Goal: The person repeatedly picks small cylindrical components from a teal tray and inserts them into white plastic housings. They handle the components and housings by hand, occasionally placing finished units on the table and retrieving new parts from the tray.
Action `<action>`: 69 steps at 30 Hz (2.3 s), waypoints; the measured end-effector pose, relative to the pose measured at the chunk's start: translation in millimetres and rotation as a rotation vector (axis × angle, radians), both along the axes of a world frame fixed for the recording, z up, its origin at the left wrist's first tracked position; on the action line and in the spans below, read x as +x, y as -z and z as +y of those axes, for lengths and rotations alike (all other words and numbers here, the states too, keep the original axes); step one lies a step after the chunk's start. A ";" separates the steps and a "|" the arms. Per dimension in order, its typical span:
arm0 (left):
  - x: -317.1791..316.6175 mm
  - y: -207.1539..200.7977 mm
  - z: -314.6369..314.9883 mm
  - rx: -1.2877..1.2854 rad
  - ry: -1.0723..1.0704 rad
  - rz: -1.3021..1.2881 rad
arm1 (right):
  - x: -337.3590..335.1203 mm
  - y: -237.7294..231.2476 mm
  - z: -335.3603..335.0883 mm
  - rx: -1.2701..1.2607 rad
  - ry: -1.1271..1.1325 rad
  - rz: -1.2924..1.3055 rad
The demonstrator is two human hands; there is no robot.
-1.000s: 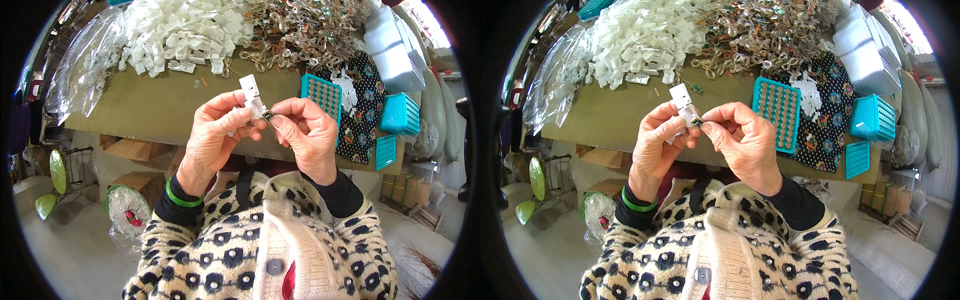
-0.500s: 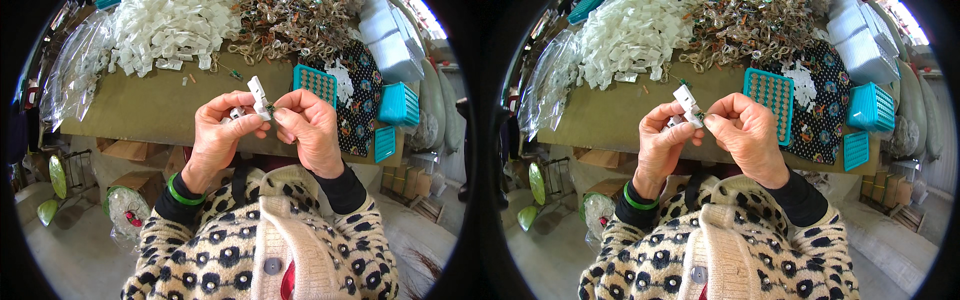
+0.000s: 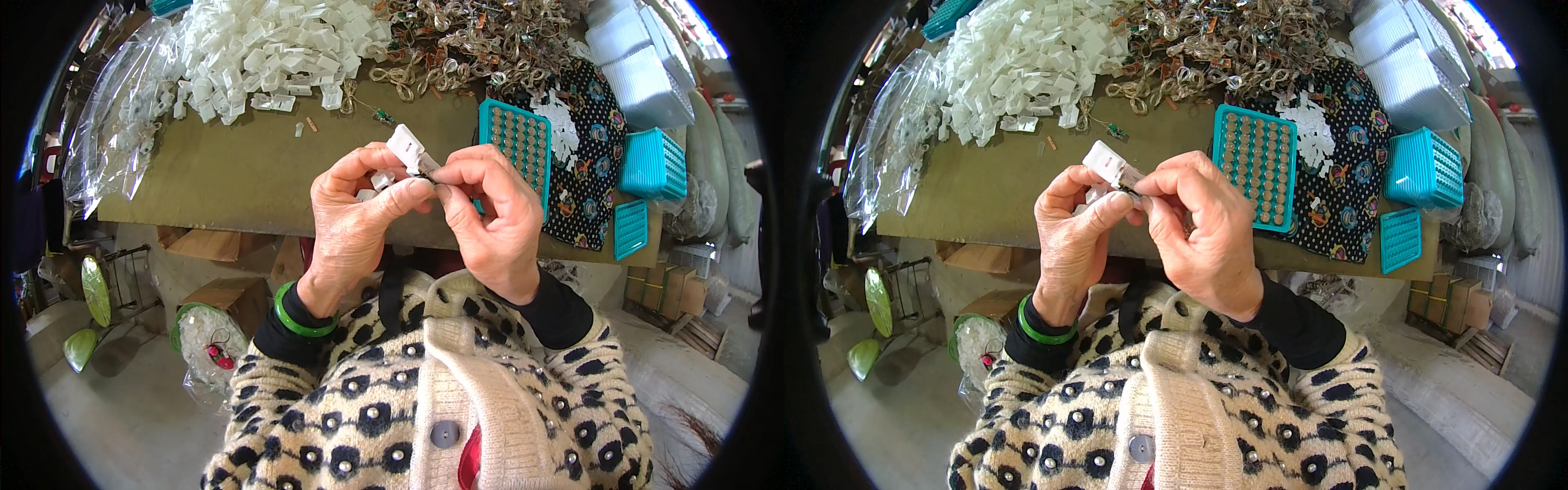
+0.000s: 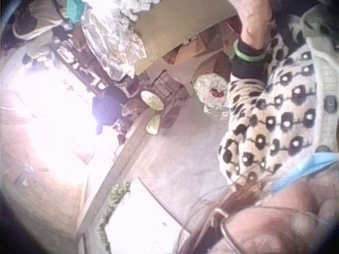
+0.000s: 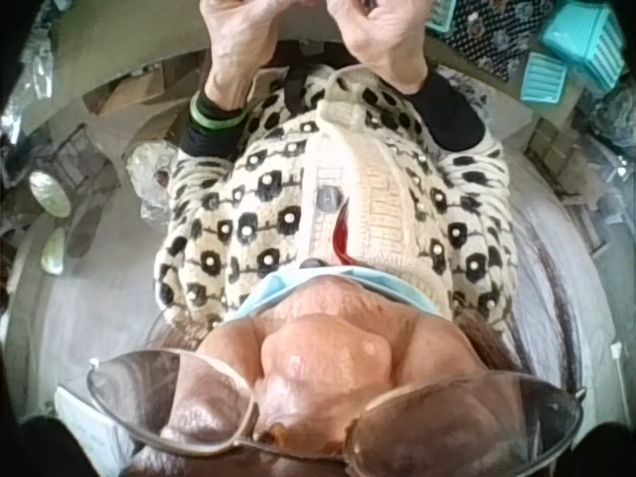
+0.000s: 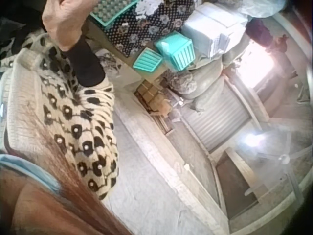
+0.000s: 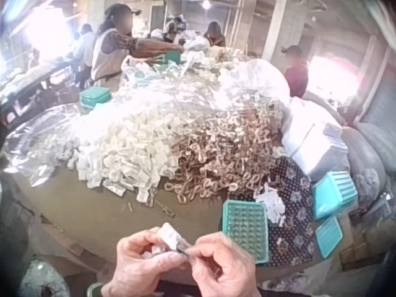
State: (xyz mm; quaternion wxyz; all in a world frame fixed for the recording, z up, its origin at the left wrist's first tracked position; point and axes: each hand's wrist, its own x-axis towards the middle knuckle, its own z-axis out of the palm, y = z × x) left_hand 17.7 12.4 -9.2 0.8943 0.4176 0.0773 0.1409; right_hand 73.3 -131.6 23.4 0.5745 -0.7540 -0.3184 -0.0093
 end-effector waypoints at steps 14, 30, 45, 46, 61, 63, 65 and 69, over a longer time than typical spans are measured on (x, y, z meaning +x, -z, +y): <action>-1.6 -11.3 -7.6 -0.176 0.020 0.242 | -3.4 17.3 4.4 -0.068 0.113 -0.486; -1.1 -12.7 -2.6 -0.181 0.034 0.195 | -2.9 9.3 -6.1 0.481 -0.141 1.191; -17.5 -6.7 -7.0 -0.286 0.259 0.310 | 45.1 14.1 -75.9 -0.337 0.413 -0.437; -17.3 -6.3 -8.9 -0.290 0.278 0.314 | 53.6 18.9 -81.2 -0.376 0.432 -0.398; -1.0 -13.3 -16.2 -0.275 0.358 0.394 | 102.7 26.7 -93.6 -0.357 0.335 -0.216; 1.8 -12.2 -14.2 -0.328 0.374 0.350 | 101.3 21.3 -95.9 -0.211 0.321 -0.039; 4.4 -11.5 -14.9 -0.359 0.376 0.332 | 98.7 17.1 -99.0 -0.251 0.290 -0.008; 6.8 -14.3 -21.5 -0.290 0.310 0.425 | 96.6 15.4 -102.8 -0.374 0.249 -0.162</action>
